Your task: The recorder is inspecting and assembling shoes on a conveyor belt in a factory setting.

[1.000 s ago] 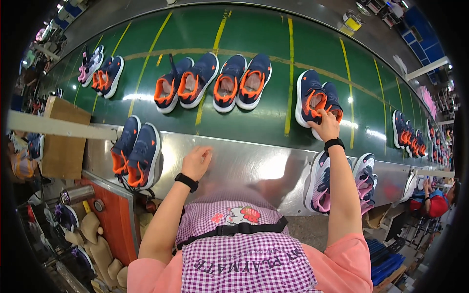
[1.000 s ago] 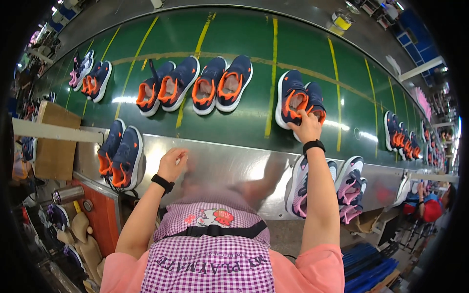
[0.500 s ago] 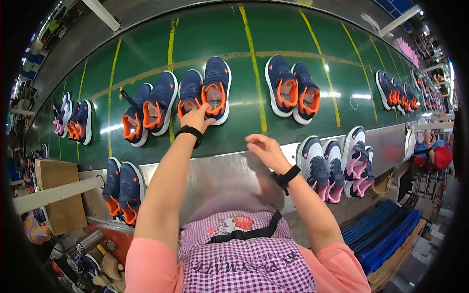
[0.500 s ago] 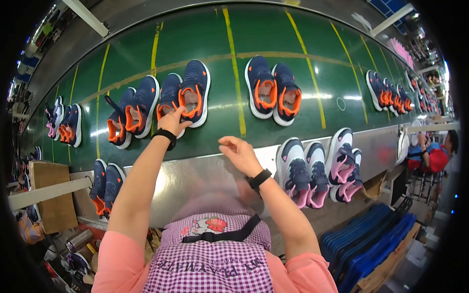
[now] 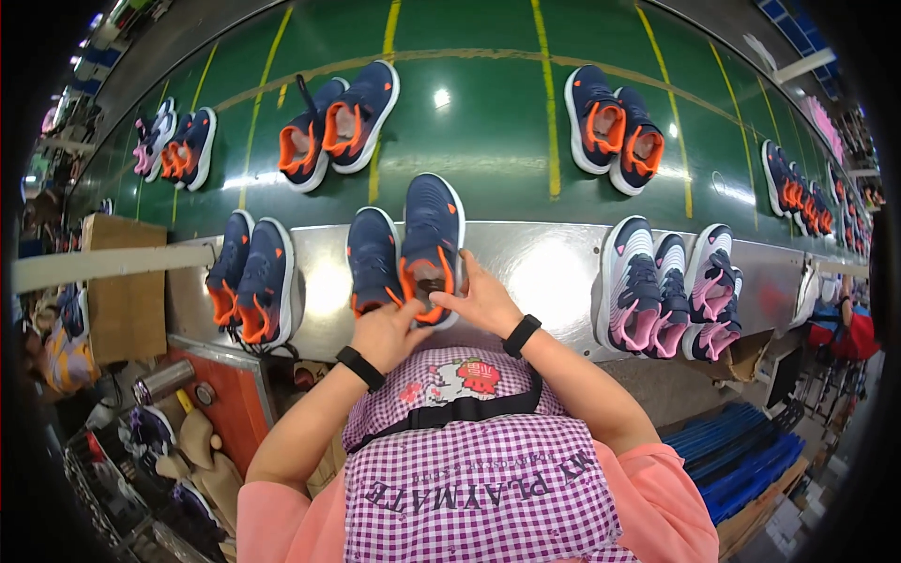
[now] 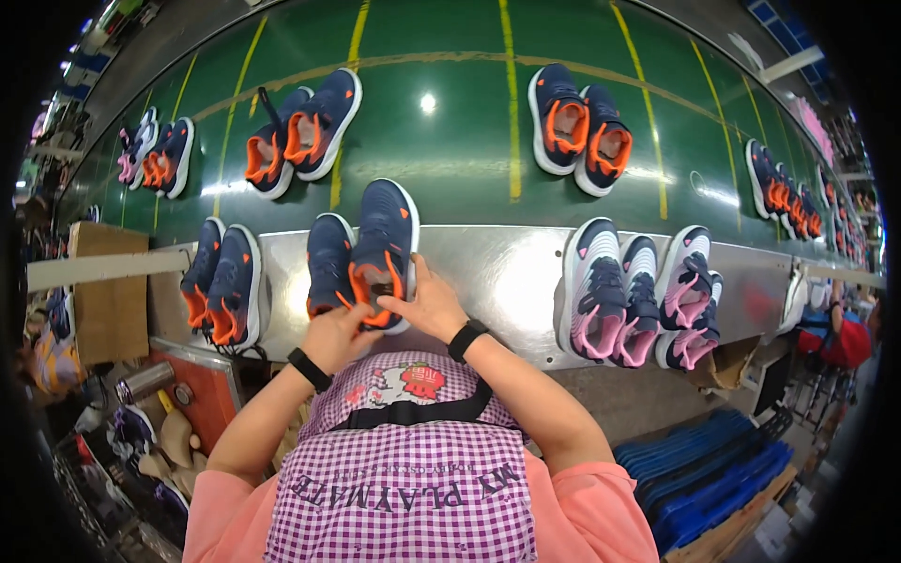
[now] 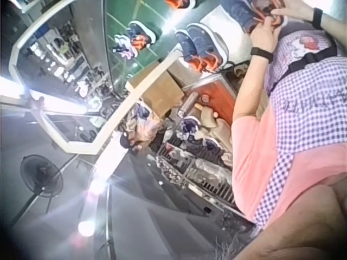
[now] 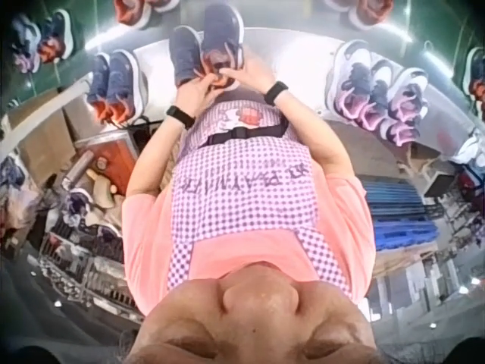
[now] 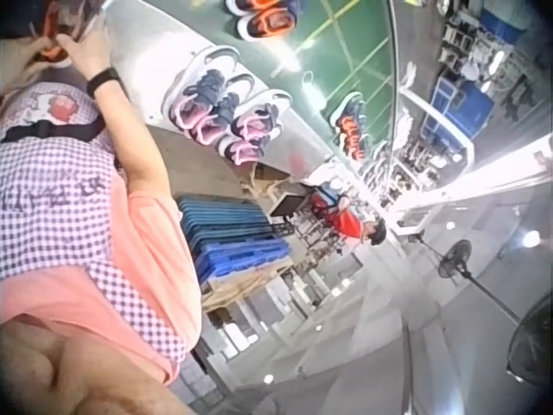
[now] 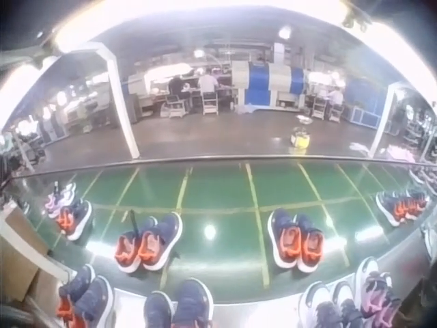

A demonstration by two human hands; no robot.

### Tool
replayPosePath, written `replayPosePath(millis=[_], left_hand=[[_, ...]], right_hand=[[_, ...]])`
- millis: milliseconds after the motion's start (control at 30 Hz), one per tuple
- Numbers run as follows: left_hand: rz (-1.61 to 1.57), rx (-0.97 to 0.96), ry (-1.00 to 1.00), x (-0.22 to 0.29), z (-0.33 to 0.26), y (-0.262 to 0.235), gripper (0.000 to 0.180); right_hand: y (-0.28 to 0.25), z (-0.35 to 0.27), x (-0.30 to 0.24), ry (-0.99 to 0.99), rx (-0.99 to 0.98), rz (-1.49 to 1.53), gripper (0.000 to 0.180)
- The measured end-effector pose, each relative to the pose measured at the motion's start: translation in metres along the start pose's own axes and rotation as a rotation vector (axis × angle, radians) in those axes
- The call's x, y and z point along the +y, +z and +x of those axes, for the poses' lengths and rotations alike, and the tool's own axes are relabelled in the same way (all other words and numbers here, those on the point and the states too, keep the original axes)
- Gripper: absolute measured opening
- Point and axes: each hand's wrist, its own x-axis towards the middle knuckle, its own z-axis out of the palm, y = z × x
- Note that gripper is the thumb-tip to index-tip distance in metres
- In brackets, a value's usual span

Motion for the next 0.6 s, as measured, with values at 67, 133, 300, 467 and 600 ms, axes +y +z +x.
replayPosePath(millis=[67, 133, 300, 467, 600], left_hand=[[0.032, -0.117, 0.003, 0.013, -0.012, -0.002, 0.04], [0.043, -0.003, 0.026, 0.017, -0.017, -0.006, 0.038], [0.03, 0.593, 0.201, 0.031, 0.011, -0.013, 0.035], [0.087, 0.471, 0.405, 0.021, 0.024, 0.017, 0.032], [0.133, 0.472, 0.455, 0.012, 0.011, 0.02, 0.028]], right_hand=[[0.023, -0.002, 0.019, -0.252, 0.271, -0.198, 0.078], [0.023, -0.005, 0.013, -0.154, 0.186, -0.137, 0.076], [0.031, -0.02, 0.005, -0.064, 0.117, -0.246, 0.067], [0.034, -0.028, 0.007, -0.094, 0.071, -0.302, 0.065], [0.037, -0.027, 0.014, -0.075, 0.093, -0.287, 0.068]])
